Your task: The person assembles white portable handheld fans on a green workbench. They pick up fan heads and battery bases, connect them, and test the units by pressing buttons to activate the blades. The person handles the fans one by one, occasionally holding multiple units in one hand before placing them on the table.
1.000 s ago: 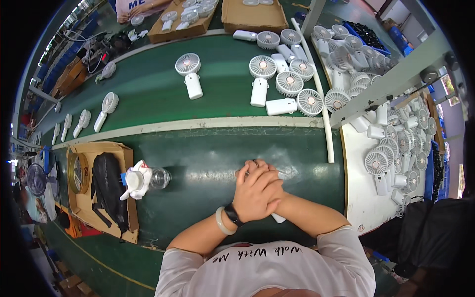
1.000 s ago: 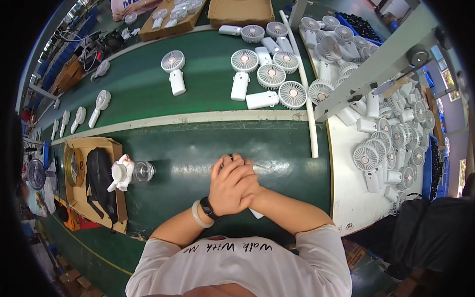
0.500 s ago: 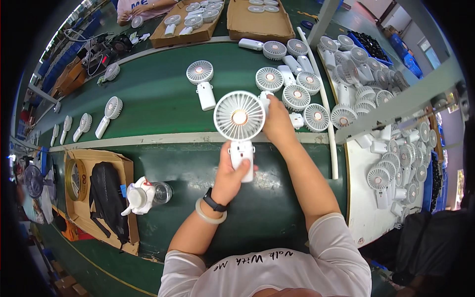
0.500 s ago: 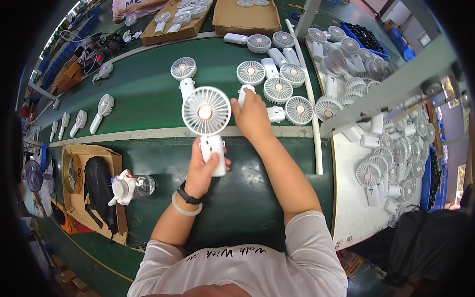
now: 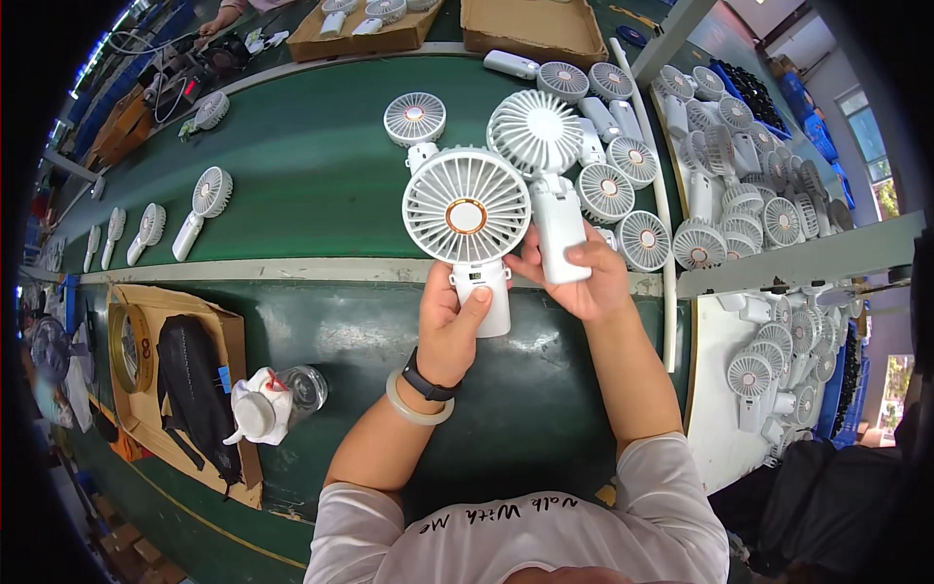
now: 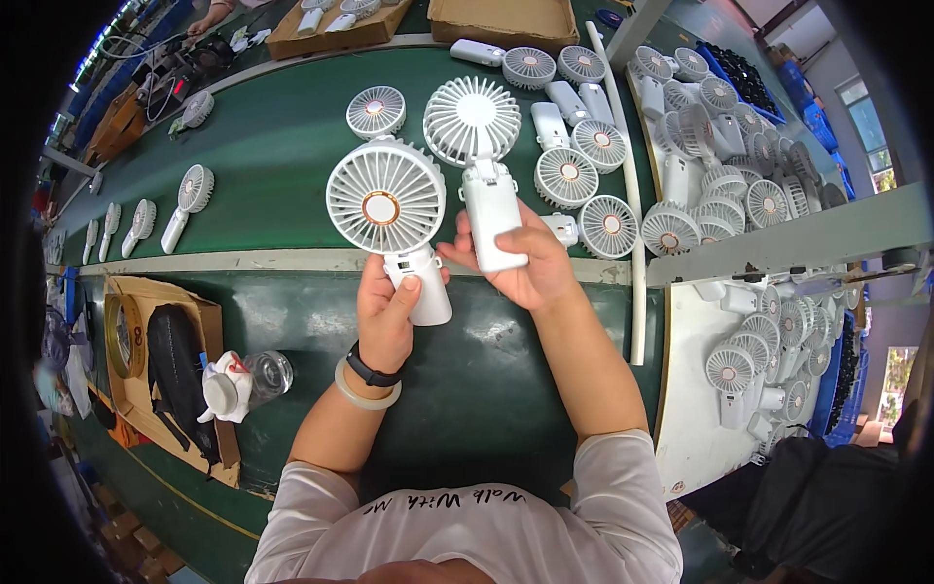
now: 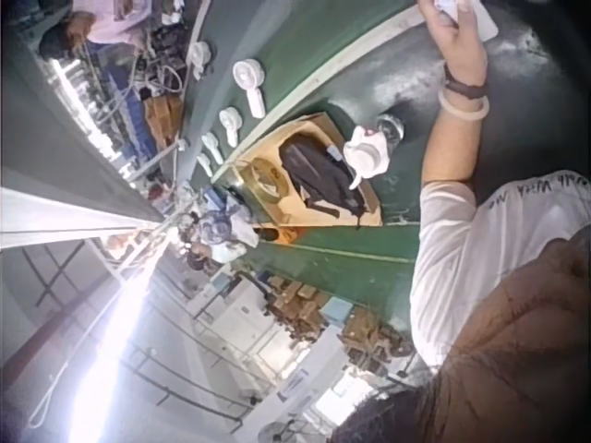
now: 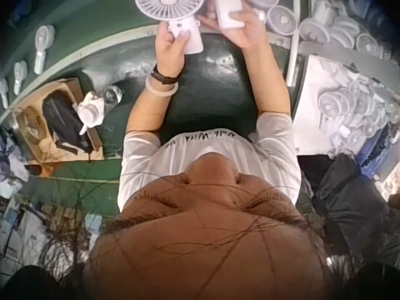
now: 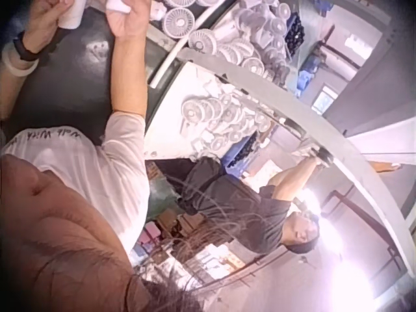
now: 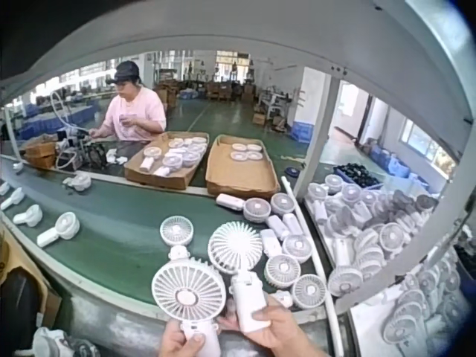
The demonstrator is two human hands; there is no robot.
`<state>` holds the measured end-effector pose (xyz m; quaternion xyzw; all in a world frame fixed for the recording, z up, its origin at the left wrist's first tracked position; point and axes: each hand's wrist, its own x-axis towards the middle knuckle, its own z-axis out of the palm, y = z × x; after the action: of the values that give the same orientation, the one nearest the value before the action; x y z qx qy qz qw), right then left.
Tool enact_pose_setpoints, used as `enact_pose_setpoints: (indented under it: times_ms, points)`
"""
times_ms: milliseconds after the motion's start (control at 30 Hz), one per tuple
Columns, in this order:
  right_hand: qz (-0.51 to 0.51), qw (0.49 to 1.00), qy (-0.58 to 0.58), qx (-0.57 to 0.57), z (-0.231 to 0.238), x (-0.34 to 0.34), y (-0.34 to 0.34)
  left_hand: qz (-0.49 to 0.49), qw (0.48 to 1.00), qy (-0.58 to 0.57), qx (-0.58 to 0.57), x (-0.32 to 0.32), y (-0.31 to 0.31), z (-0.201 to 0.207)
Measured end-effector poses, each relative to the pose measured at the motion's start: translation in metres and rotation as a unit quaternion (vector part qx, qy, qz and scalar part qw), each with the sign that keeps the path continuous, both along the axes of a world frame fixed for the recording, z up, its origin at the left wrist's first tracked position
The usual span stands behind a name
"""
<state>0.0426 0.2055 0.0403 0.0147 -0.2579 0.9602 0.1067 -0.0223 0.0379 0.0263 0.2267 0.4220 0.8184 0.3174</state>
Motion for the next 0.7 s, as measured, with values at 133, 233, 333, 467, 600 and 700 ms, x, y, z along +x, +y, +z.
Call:
enact_pose_setpoints:
  times_ms: [133, 233, 333, 467, 600, 700]
  points:
    - [0.051, 0.994, 0.065, -0.069, -0.001, 0.014, 0.004, -0.022, 1.000, -0.011, 0.017, 0.001, 0.003, 0.002]
    - [0.069, 0.992, 0.074, -0.079, -0.003, 0.017, 0.001, -0.022, 1.000, -0.002, 0.021, 0.000, 0.002, 0.000]
    - [0.052, 0.995, 0.065, -0.056, -0.014, 0.016, 0.002, -0.013, 1.000, -0.002, 0.010, 0.001, 0.004, 0.002]
    - [0.037, 0.995, 0.063, -0.066, -0.017, 0.016, -0.002, 0.004, 1.000, -0.015, -0.013, -0.001, 0.004, -0.001]
    - [0.019, 0.997, 0.052, -0.053, -0.013, 0.020, -0.002, 0.005, 0.999, -0.026, -0.022, 0.000, 0.001, 0.004]
    - [-0.061, 0.998, 0.009, -0.028, -0.007, 0.022, -0.010, 0.010, 0.999, -0.032, -0.014, 0.007, -0.003, 0.000]
